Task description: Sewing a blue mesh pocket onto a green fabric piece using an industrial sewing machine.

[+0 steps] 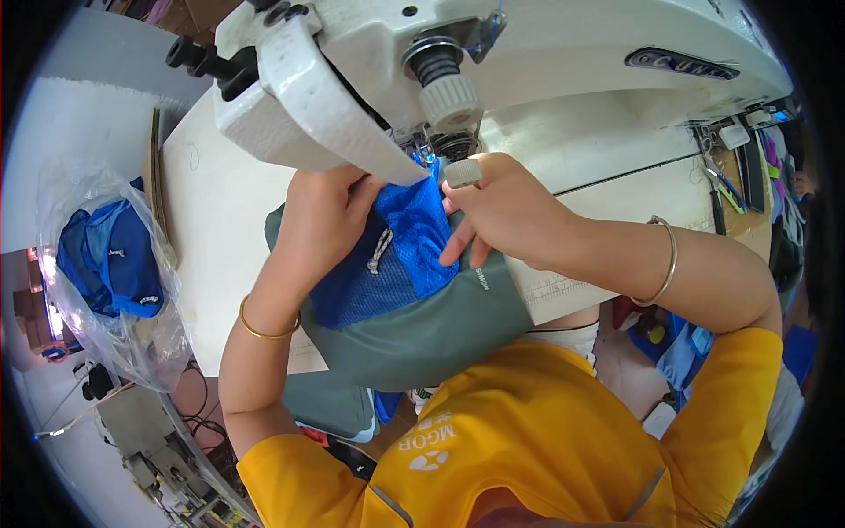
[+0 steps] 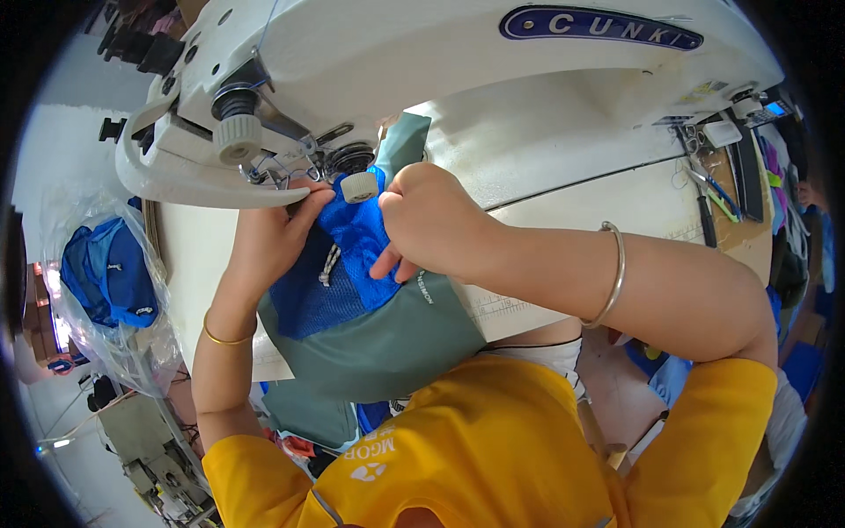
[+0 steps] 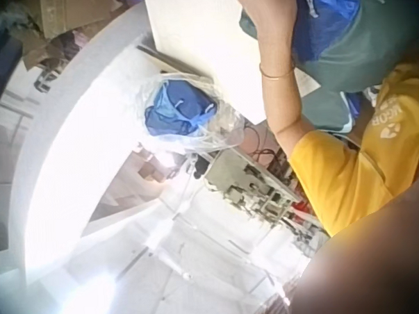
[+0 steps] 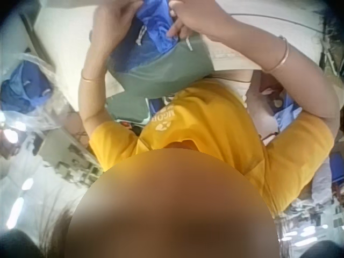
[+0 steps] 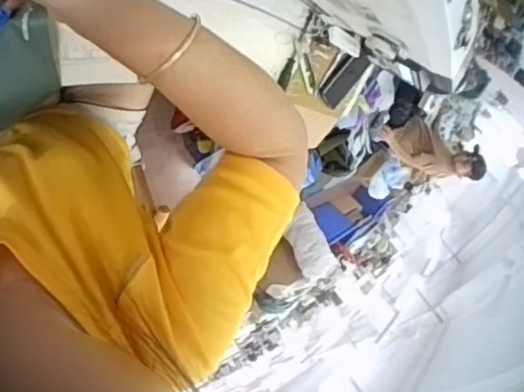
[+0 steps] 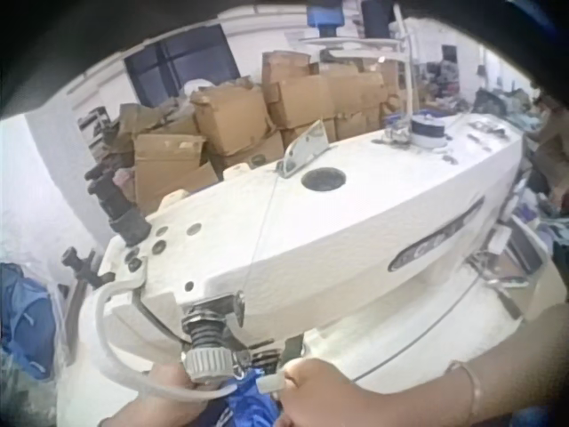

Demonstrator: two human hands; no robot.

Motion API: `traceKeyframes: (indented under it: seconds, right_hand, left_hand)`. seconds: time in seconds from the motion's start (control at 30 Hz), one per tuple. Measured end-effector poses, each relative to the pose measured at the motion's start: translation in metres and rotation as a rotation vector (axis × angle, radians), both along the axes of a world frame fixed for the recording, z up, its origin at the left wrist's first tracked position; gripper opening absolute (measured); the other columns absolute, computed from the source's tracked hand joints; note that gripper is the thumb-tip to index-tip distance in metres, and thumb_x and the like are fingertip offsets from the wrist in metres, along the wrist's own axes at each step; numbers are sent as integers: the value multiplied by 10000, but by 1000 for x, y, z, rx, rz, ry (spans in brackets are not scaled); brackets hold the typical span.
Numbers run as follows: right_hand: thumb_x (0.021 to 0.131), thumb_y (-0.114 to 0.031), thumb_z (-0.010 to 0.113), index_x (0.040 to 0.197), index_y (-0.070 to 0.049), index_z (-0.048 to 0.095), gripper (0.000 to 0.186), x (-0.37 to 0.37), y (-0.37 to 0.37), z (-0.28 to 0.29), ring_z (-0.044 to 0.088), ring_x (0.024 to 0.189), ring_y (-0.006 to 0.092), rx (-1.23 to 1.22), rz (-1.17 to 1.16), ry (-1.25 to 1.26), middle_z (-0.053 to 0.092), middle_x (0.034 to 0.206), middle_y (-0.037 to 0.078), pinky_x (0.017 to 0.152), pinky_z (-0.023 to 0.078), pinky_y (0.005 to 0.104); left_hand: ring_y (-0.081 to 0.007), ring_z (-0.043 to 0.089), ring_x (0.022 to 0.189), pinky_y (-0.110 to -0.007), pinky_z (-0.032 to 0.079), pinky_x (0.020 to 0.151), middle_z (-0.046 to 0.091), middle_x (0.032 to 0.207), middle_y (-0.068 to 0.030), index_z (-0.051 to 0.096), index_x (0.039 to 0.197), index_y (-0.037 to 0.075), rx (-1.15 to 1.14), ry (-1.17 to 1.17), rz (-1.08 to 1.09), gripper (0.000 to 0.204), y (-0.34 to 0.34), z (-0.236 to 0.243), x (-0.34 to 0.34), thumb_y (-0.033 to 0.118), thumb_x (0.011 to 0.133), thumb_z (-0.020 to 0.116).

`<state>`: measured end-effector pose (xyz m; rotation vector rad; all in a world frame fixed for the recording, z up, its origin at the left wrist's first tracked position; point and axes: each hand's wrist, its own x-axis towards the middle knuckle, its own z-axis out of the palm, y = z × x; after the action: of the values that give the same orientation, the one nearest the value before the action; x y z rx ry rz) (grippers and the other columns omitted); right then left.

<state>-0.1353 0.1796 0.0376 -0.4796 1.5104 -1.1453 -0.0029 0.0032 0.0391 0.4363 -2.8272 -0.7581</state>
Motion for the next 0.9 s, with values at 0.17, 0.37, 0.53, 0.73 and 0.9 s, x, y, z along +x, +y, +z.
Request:
traceKeyframes:
  seconds: [0.17, 0.37, 0.53, 0.73, 0.9]
  right_hand:
    - [1020, -156, 541, 1036, 31, 545, 187, 8, -10, -9, 677, 573, 204, 11, -225, -105, 614, 767, 118, 424, 446, 281]
    - [1010, -118, 511, 865, 18, 574, 208, 6, -6, 0, 667, 517, 200, 73, -69, 90, 617, 643, 119, 454, 499, 331]
    - [1004, -136, 543, 833, 41, 585, 249, 6, -1, -17, 651, 500, 220, -31, -19, 206, 622, 624, 143, 482, 509, 363]
    - [996, -146, 559, 810, -5, 549, 234, 14, 0, -35, 613, 510, 234, -65, -63, 324, 582, 594, 118, 513, 483, 376]
    - [1005, -141, 549, 774, -44, 492, 256, 18, -1, -38, 527, 416, 146, -69, -126, 323, 518, 541, 33, 432, 428, 335]
  left_hand:
    - [-397, 654, 681, -442, 520, 649, 681, 755, -199, 728, 1059, 17, -42, -319, -15, 199, 0, 13, -10, 141, 905, 703]
    - [-406, 636, 693, -465, 493, 639, 658, 760, -203, 649, 1032, 10, -222, -11, -317, 179, -6, -11, -1, 161, 939, 674]
    - [-457, 640, 703, -521, 506, 663, 665, 769, -217, 654, 997, 35, -490, -90, -267, 206, -20, -9, 3, 216, 1022, 559]
    - [-396, 681, 711, -466, 520, 642, 693, 773, -197, 698, 918, 6, -254, -154, -3, 318, -16, -3, 0, 298, 998, 600]
    - [-341, 660, 604, -406, 499, 589, 659, 673, -185, 707, 859, -19, -61, -58, 119, 340, 4, -6, -1, 315, 884, 764]
